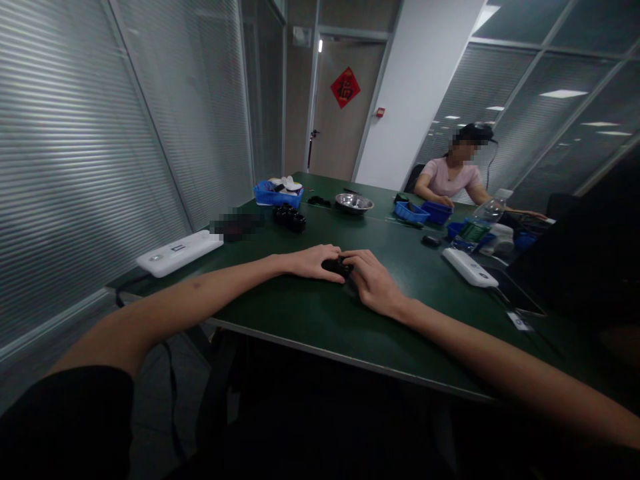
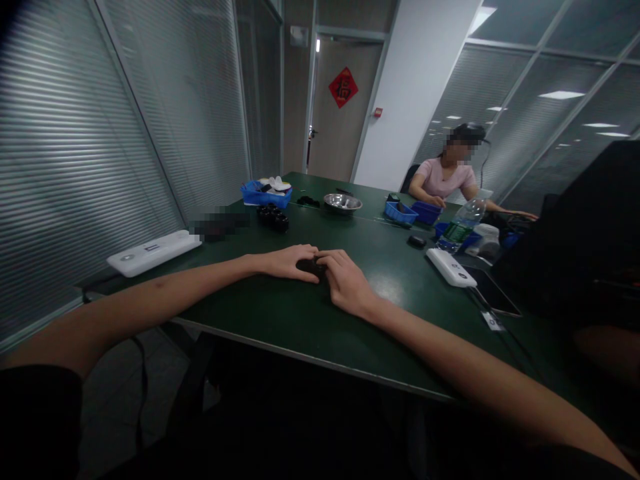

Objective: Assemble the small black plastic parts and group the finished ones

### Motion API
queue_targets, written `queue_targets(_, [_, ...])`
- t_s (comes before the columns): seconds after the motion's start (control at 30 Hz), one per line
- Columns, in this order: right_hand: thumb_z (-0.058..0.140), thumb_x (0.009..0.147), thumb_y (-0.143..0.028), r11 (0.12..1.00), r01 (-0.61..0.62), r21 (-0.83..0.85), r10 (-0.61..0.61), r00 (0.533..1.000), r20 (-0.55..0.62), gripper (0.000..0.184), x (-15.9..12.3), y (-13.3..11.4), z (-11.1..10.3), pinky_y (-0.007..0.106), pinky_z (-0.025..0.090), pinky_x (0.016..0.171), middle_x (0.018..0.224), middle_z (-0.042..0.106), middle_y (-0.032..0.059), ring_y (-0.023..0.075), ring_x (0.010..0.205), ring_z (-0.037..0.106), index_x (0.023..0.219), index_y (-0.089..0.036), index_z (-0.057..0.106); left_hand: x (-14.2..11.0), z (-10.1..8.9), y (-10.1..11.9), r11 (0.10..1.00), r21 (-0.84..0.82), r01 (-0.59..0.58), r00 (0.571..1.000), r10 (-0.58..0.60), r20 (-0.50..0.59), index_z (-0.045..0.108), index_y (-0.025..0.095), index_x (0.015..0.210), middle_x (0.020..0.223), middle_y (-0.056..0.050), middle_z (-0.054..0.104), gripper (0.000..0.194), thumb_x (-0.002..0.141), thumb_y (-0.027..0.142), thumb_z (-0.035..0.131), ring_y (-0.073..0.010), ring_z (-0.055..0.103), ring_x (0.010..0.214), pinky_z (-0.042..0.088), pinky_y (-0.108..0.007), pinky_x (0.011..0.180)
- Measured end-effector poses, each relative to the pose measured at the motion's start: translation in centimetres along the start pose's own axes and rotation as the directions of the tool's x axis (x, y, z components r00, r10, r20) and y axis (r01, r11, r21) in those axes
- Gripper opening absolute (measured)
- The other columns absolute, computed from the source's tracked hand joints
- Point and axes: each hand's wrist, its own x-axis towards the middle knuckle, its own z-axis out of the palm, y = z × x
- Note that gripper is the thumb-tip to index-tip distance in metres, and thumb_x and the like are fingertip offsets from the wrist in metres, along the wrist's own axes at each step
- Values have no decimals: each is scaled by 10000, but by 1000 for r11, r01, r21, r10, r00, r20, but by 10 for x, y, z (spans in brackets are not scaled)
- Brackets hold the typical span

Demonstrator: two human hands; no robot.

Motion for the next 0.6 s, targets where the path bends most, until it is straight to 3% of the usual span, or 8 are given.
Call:
queue_targets(0.17, [542, 955, -156, 997, -72, 9, 72, 996, -46, 320, 0, -3, -1, 509, 520, 985, 1255, 610, 117, 301, 1171, 568, 1264, -235, 525, 1, -1, 2, 998, -32, -47, 999, 46, -16, 703, 169, 1145, 1251, -120, 638, 531, 887, 630, 646, -312, 557, 1194, 401, -435, 1040])
queue_targets(0.37, [650, 954, -352, 989, -139, -52, 135, 987, -86, 257, 2, 1, 1, 487, 530, 911, 1128, 606, 106, 303, 1061, 589, 1167, -235, 567, 3, -1, 0, 990, -36, -134, 991, 134, -16, 683, 165, 1134, 1160, -110, 626, 446, 919, 554, 636, -275, 574, 1089, 416, -391, 963])
queue_targets(0.6, [590, 971, -281, 994, -106, 23, 107, 993, -51, 247, 1, -1, -1, 469, 533, 911, 1162, 616, 108, 286, 1051, 600, 1212, -234, 562, 2, 0, -2, 989, -35, -141, 989, 140, -40, 682, 155, 1109, 1123, -106, 629, 451, 909, 558, 653, -274, 582, 1063, 412, -387, 950])
